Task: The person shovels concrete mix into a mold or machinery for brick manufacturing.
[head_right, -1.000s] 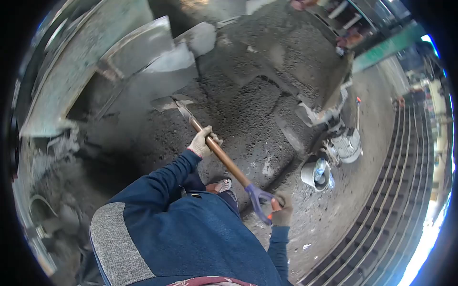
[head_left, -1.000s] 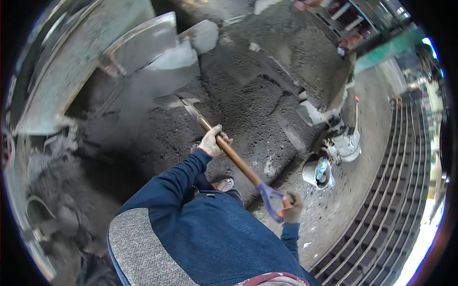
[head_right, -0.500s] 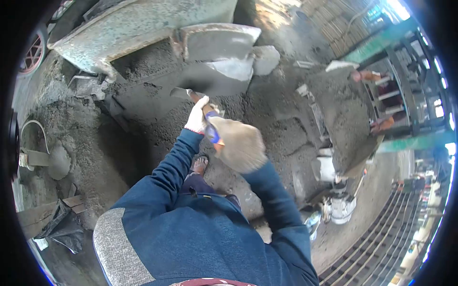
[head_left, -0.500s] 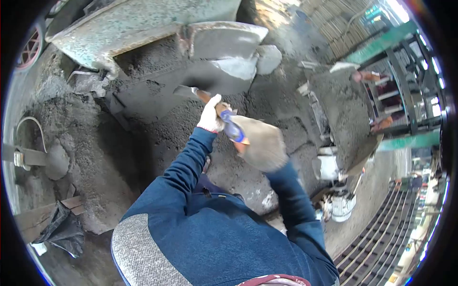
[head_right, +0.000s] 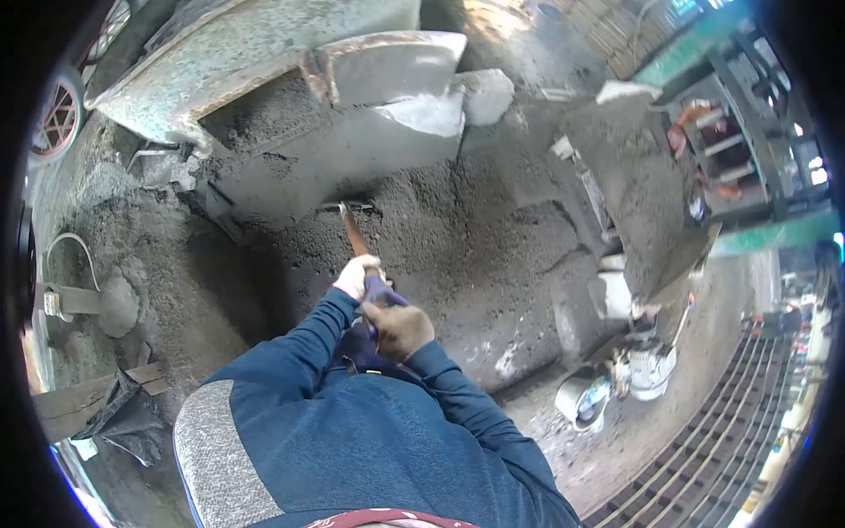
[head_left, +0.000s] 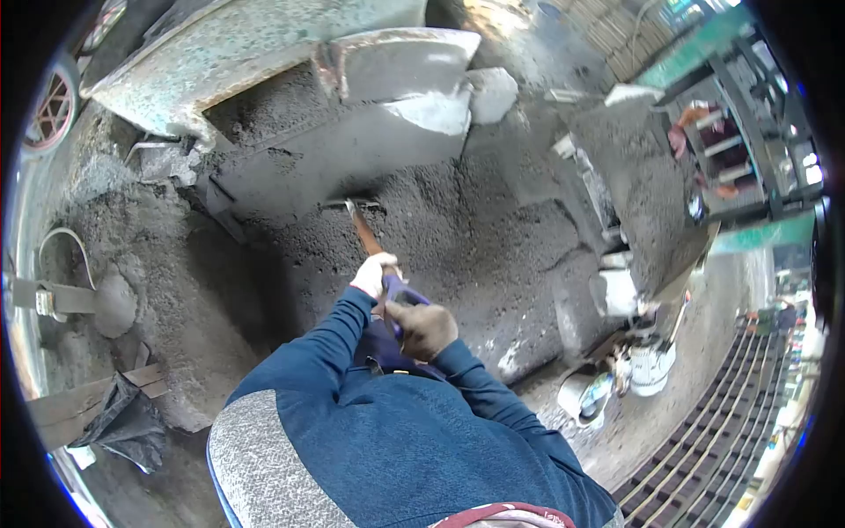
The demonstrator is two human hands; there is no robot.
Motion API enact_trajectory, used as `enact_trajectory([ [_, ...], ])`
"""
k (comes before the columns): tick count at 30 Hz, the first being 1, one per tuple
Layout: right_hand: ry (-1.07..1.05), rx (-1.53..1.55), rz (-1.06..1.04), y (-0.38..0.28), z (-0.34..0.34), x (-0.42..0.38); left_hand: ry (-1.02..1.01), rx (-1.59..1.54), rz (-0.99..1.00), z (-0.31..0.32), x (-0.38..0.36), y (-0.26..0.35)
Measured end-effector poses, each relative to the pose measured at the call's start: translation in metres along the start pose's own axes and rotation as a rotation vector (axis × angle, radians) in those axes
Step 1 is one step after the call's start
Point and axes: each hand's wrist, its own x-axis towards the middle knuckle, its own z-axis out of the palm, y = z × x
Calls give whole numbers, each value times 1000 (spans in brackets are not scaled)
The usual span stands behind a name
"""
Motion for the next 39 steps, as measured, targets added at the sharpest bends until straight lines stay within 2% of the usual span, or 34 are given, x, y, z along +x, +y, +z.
enact_trajectory([
  [1,258,145,-26,-3,-20,-9,-20,-40,-20,29,-20,7],
  [3,457,339,166,-14,-68,-40,-75,-93,-15,64,-28,0],
  [5,664,694,313,15,-54,-90,-43,-96,12,79,-16,-22],
  [7,711,840,715,37,-29,-156,66,-194,-72,57,26,-56],
  [9,811,1234,1110,56,33,-230,167,-324,-48,36,48,-105],
  [10,849,1090,1241,62,74,-270,257,-374,-105,32,48,-128],
  [11,1052,1056,1268,66,130,-311,270,-313,-163,-3,66,-164],
  [12,1182,1195,1518,84,227,-393,143,-93,-125,-41,77,-203],
  [13,1062,1115,1763,61,224,-407,246,-112,-237,-47,67,-237],
  [14,925,1025,2002,30,204,-415,434,-169,-447,-21,43,-252],
  [16,1116,1150,2184,-27,317,-552,466,41,-576,-68,38,-331],
  [17,1075,918,2166,-53,287,-545,484,32,-721,-89,34,-366],
  [19,1272,669,2409,-96,301,-602,529,38,-882,-86,13,-395],
  [21,1000,457,2506,-103,223,-512,544,4,-1027,-111,15,-426],
  [24,928,650,2460,-66,230,-454,513,-4,-1027,-146,57,-420],
  [25,835,768,2197,-37,273,-432,550,127,-888,-158,90,-398],
  [26,781,879,1920,-8,315,-408,439,192,-785,-181,140,-356],
  [27,719,856,1862,25,373,-375,340,252,-674,-207,190,-317],
  [28,662,830,1803,57,431,-344,288,429,-727,-223,247,-259],
  [29,610,802,1743,89,482,-308,383,335,-679,-234,288,-203],
  [31,1096,1109,2125,94,423,-177,416,361,-508,-258,313,-173],
  [33,1252,1118,2104,71,438,-173,426,353,-494,-269,302,-176],
  [37,1439,1157,1977,37,483,-210,407,391,-443,-269,263,-182],
  [38,1302,1011,1937,26,505,-230,439,415,-432,-269,255,-186],
  [39,1341,1096,1963,15,501,-237,420,423,-407,-267,238,-186],
])
